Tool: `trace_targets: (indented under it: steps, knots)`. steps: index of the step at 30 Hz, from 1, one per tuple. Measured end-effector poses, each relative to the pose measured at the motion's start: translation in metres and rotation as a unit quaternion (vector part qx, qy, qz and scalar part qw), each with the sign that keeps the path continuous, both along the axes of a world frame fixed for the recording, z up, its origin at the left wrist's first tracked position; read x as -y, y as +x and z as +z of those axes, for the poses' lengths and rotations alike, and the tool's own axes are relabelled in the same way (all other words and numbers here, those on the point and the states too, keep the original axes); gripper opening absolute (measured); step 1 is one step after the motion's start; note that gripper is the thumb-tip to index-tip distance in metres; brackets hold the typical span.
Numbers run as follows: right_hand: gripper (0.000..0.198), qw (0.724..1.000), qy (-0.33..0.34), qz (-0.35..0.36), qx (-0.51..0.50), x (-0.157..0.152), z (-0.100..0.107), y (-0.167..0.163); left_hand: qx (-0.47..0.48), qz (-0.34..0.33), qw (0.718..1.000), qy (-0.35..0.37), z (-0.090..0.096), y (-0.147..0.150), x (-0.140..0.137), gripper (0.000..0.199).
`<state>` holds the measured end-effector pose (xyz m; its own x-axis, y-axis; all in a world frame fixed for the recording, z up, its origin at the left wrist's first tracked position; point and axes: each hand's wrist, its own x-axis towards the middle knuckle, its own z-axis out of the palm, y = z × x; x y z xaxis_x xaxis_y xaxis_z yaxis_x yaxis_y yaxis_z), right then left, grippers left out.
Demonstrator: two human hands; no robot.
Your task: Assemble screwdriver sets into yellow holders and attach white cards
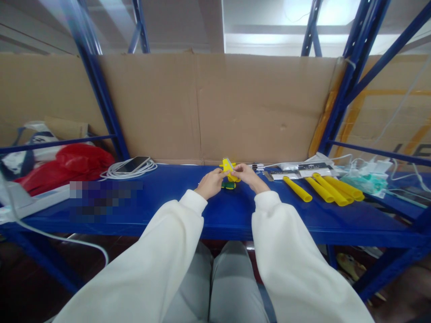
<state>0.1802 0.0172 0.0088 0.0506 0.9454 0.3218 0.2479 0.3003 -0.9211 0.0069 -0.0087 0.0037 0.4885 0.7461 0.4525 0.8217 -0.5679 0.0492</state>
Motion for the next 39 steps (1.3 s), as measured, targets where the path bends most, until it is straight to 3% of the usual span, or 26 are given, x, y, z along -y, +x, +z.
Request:
trace_targets:
  steps: [5, 10, 22, 24, 26, 28, 30, 33, 39]
  knots:
    - [0.015, 0.998, -0.012, -0.013, -0.067, 0.003, 0.004, -0.001, 0.022, 0.017, 1.000, -0.005, 0.002, 0.000, 0.001, 0.053]
    - [0.014, 0.997, -0.062, 0.032, -0.023, 0.009, 0.004, -0.003, 0.016, 0.005, 1.000, -0.008, 0.005, -0.001, 0.002, 0.053]
    - [0.010, 0.991, -0.062, 0.081, -0.085, -0.004, -0.002, 0.009, -0.060, 0.010, 0.998, -0.006, -0.001, -0.002, 0.001, 0.068]
    - [0.019, 0.997, -0.046, 0.024, -0.058, -0.008, -0.003, 0.020, -0.034, 0.005, 0.999, -0.006, 0.000, -0.002, 0.002, 0.067]
    - [0.028, 0.994, -0.015, -0.104, 0.011, -0.013, -0.006, 0.035, 0.016, -0.004, 1.000, -0.010, 0.001, -0.002, 0.001, 0.066]
    - [0.034, 0.958, -0.012, -0.247, 0.142, -0.016, -0.011, 0.052, 0.100, -0.023, 0.995, -0.018, 0.002, -0.002, -0.002, 0.066]
    - [0.038, 0.911, -0.046, -0.316, 0.260, -0.017, -0.019, 0.067, 0.212, -0.053, 0.975, -0.036, 0.002, -0.001, -0.007, 0.067]
    - [0.040, 0.868, -0.085, -0.335, 0.357, -0.017, -0.028, 0.079, 0.386, -0.077, 0.912, -0.118, 0.001, 0.001, -0.013, 0.073]
    - [0.048, 0.837, -0.104, -0.307, 0.442, -0.018, -0.034, 0.078, 0.532, -0.113, 0.783, -0.303, 0.006, 0.008, -0.006, 0.079]
